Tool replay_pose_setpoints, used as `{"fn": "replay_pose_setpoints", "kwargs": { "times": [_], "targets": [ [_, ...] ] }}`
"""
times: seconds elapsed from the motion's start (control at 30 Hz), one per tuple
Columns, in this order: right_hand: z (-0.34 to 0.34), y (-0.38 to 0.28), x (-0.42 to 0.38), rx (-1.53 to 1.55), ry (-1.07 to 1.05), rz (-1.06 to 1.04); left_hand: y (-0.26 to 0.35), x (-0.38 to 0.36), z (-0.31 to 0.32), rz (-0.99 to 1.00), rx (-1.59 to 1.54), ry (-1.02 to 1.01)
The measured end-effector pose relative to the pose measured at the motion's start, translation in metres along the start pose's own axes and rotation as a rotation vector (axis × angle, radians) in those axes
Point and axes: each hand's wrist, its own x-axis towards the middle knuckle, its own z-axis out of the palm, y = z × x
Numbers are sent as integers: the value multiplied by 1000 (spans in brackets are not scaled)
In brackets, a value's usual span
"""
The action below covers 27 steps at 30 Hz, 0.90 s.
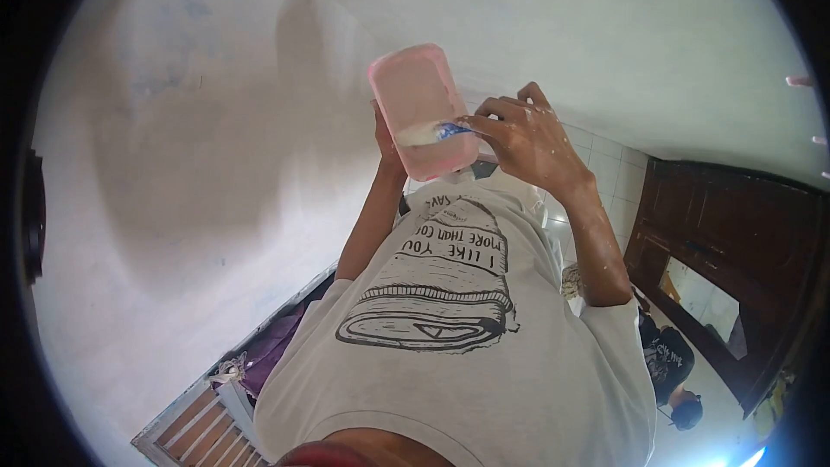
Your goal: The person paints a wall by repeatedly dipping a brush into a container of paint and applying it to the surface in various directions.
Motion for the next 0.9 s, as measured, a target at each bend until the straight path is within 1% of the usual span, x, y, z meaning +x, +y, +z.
{"fn": "replay_pose_setpoints", "kwargs": {
  "times": [0.03, 0.1, 0.17, 0.2, 0.27, 0.37, 0.4, 0.47, 0.5, 0.57, 0.6, 0.63, 0.67, 0.73, 0.77, 0.8, 0.87, 0.9],
  "targets": [
    [-3, 1, -1, 23, -32, 42, 0, 0, -3, -24, -51, -34],
    [-7, 4, -3, 23, -55, 39, 1, 1, -3, -47, -101, -68],
    [-6, 4, -2, 26, -79, 42, 5, -2, 4, -41, 120, 139],
    [-6, 5, 0, 26, -66, 26, 7, -3, 7, -44, 119, 143],
    [-7, 6, 5, 29, -53, 16, 11, -3, 14, -92, 21, 138],
    [-18, 1, 11, 13, -26, -12, 14, 2, 34, -76, 76, 95],
    [-23, -3, 13, 27, -53, 10, 15, 2, 35, -82, 77, 96],
    [-25, -8, 16, 40, -81, 36, 18, 6, 33, -108, 111, -7],
    [-25, -10, 17, 33, -85, 39, 17, 7, 31, -112, 111, -7],
    [-23, -13, 21, 29, -90, 41, 17, 8, 26, -89, 112, 33],
    [-23, -13, 23, 39, -141, 36, 17, 7, 21, -91, 113, 36],
    [-24, -11, 25, 47, -190, 31, 14, 8, 19, -56, 141, 101],
    [-22, -10, 25, 51, -192, 32, 13, 6, 15, -21, 168, 171],
    [-16, -7, 26, 49, -131, -85, 13, 7, 16, -7, 177, 207],
    [-19, -6, 25, 49, -125, -84, 12, 9, 21, 4, 189, 237],
    [-18, -6, 27, 21, -112, -94, 14, 9, 20, 4, 192, 236],
    [-20, -7, 31, -1, -103, -100, 18, 5, 19, -23, 206, 155],
    [-25, -6, 37, -10, -166, -88, 19, 4, 19, -25, 207, 155]
  ]
}}
